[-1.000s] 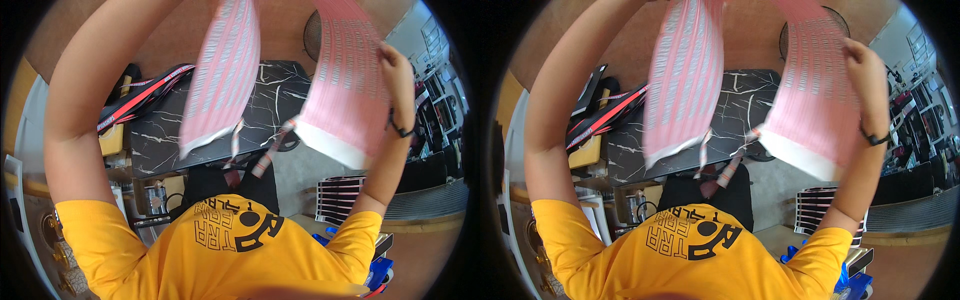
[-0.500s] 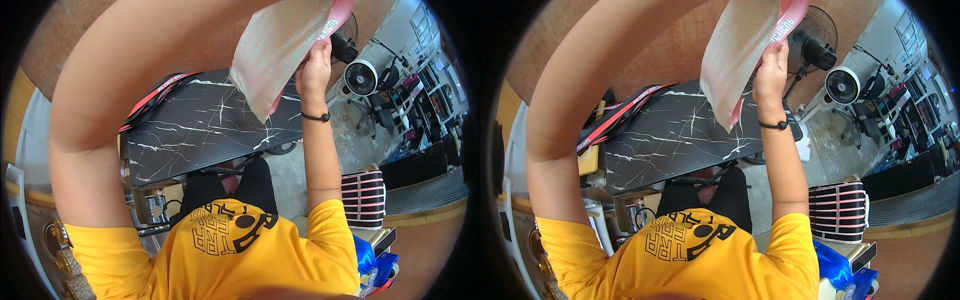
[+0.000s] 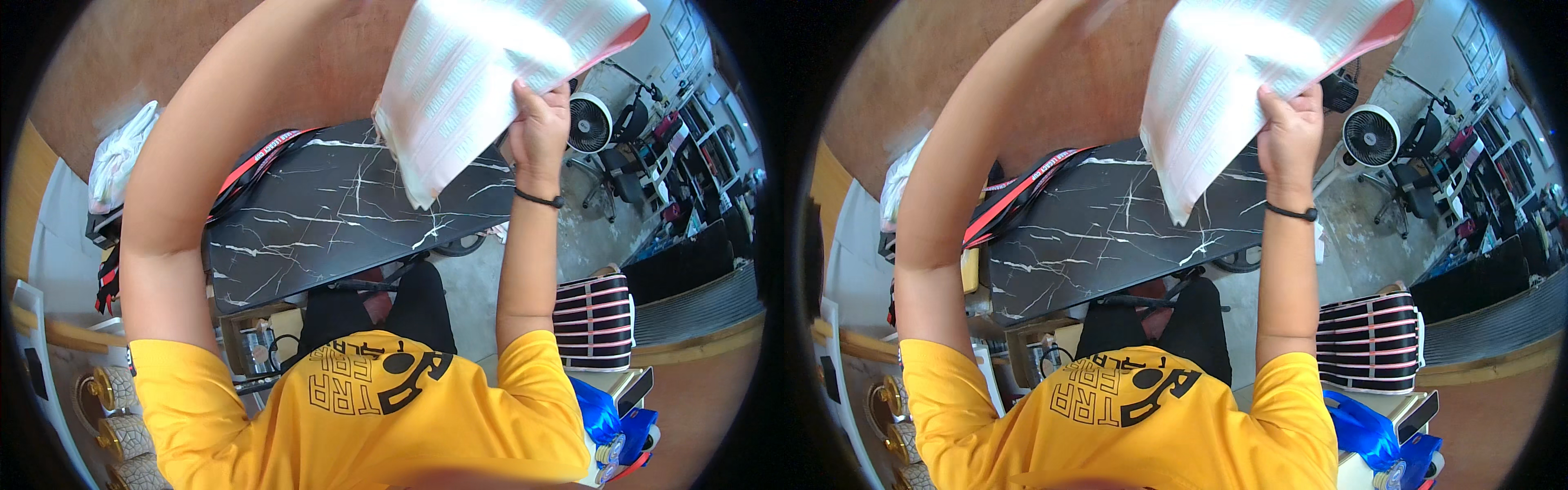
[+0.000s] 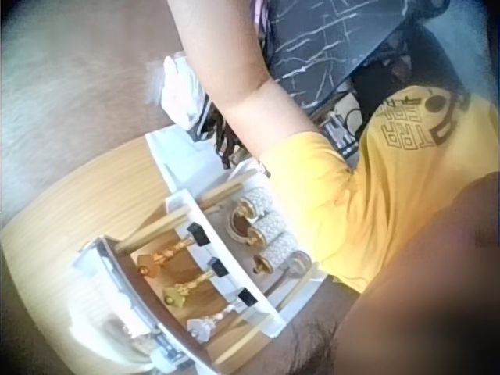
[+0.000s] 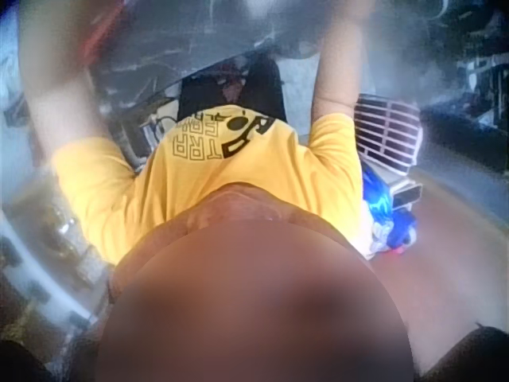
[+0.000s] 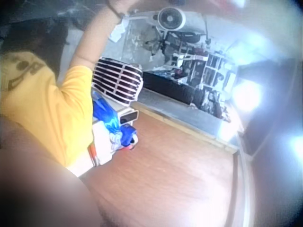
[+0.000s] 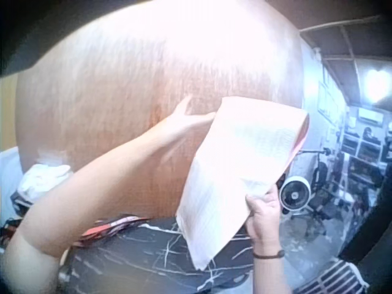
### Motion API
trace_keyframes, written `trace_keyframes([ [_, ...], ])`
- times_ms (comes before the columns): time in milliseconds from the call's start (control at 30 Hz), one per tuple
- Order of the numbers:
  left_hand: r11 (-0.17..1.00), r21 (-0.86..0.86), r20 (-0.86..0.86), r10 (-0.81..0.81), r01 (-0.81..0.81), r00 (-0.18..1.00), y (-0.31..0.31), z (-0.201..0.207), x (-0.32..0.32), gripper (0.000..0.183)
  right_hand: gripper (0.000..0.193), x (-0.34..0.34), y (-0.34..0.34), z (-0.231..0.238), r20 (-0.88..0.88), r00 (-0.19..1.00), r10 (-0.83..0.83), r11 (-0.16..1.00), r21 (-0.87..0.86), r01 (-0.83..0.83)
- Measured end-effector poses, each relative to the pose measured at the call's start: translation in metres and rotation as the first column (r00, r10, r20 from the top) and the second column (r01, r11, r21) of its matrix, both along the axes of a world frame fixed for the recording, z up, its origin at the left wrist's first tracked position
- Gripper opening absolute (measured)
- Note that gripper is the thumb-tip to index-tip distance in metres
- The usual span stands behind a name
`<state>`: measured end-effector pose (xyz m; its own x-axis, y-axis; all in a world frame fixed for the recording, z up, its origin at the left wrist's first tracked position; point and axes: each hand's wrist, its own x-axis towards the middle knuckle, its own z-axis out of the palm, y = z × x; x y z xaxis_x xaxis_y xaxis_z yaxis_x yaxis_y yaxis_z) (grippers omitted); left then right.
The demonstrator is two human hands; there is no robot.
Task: The person assembles lanyards by threading pink and black ribbons through a white plastic frame, securing them with small ties, and folding the frame. They then handle a red lanyard with printed text and place it on the table.
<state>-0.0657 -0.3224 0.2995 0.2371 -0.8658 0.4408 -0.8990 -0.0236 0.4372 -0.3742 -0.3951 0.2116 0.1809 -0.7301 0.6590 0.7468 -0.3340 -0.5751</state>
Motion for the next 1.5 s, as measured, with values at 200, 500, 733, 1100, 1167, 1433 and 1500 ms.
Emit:
trace_keyframes([
  [200,0.888,0.016,-0.672,-0.33,0.459,0.663,0.021,-0.053,-0.032,0.114,0.05,-0.046,-0.005,-0.011,0.13,0.972,0.196,0.962,0.168,-0.216],
  [500,0.628,0.502,-0.777,0.027,0.594,0.629,0.032,-0.198,-0.029,0.037,0.055,-0.071,-0.003,-0.184,-0.138,0.965,0.224,0.677,0.734,-0.052],
  [733,0.463,0.644,-0.755,0.256,0.609,0.603,0.024,-0.296,-0.013,0.038,0.036,-0.085,-0.008,-0.261,-0.471,0.863,0.18,0.679,0.695,0.238],
  [1100,0.553,0.492,-0.868,0.372,0.672,0.33,0.014,-0.317,-0.016,0.057,0.043,-0.077,0.063,-0.244,-0.674,0.478,-0.564,0.736,-0.672,-0.079],
  [1167,0.585,0.541,-0.836,0.457,0.604,0.305,0.016,-0.313,-0.017,0.065,0.043,-0.076,0.072,-0.25,-0.719,0.4,-0.569,0.726,-0.667,-0.165],
  [1433,0.517,0.35,-0.935,0.137,0.781,0.328,0.032,-0.289,-0.011,0.063,0.051,-0.075,0.092,-0.254,-0.667,0.206,-0.716,0.627,-0.744,-0.231],
  [1500,0.541,0.398,-0.917,0.235,0.741,0.321,0.032,-0.283,-0.026,0.062,0.045,-0.074,0.099,-0.255,-0.611,0.248,-0.752,0.59,-0.791,-0.16],
])
